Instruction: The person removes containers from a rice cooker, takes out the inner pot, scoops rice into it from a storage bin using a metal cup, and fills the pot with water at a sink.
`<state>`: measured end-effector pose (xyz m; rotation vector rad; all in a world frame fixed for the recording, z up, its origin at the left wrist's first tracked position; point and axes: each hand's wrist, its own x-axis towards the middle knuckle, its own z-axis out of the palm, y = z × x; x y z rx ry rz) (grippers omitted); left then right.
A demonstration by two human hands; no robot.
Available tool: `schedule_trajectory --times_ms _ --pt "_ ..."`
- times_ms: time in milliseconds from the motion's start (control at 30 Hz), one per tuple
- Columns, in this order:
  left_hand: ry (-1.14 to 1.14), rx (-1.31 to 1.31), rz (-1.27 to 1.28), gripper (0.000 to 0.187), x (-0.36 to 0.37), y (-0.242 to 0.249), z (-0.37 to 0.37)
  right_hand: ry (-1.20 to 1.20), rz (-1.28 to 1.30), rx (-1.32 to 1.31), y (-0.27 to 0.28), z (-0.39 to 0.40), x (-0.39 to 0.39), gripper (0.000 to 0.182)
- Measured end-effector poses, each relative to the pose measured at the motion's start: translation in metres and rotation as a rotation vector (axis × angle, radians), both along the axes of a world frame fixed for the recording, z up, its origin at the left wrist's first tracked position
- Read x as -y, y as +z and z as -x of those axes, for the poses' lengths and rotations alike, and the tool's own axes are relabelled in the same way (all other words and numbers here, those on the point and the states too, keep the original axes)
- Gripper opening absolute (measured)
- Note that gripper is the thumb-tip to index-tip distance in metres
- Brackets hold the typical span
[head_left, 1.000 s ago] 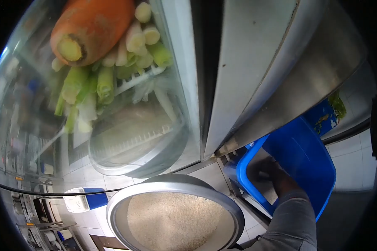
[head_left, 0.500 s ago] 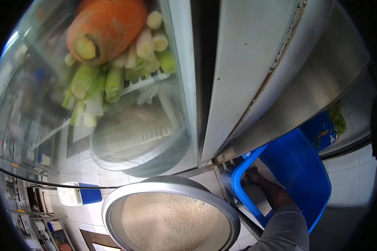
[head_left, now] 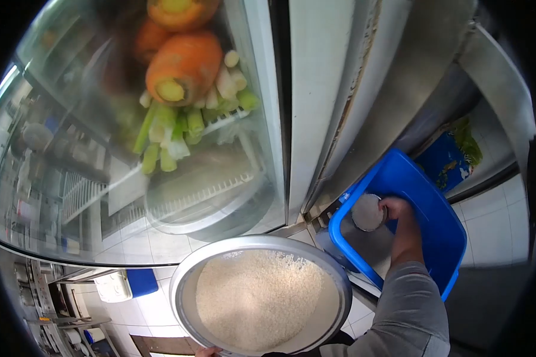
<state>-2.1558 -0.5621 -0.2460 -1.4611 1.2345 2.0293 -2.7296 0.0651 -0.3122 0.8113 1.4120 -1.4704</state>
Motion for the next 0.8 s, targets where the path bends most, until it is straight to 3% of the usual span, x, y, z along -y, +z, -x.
schedule_trajectory --times_ms 33,200,300,367,500,567,733,800 --pt "-0.624 -0.397 0.569 0.027 0.0 0.004 -0.001 -0.051 -0.028 0.001 0.014 -0.004 0.002 0.053" --pt "-0.104 -0.153 -0.026 0.04 0.001 0.007 0.017 -0.203 0.061 -0.094 0.069 -0.043 0.007 0.063" --pt "-0.054 -0.146 -0.124 0.05 -0.002 0.016 0.029 -0.356 0.136 -0.211 0.074 -0.074 0.02 0.064" --pt "-0.042 -0.144 -0.157 0.056 -0.006 0.024 0.039 -0.736 0.106 -0.387 0.093 -0.1 0.055 0.063" --pt "0.005 -0.2 -0.144 0.045 -0.022 0.061 0.063 -0.981 0.142 -0.46 0.108 -0.129 0.092 0.063" --pt "-0.034 -0.207 -0.17 0.044 -0.016 0.044 0.062 -1.15 0.098 -0.483 0.128 -0.134 0.106 0.065" --pt "-0.116 -0.218 -0.118 0.05 0.001 0.007 0.044 -1.2 0.074 -0.76 0.2 -0.169 0.157 0.072" --pt "-0.157 -0.176 -0.165 0.052 -0.004 0.034 0.057 -1.208 0.035 -0.85 0.239 -0.19 0.182 0.073"
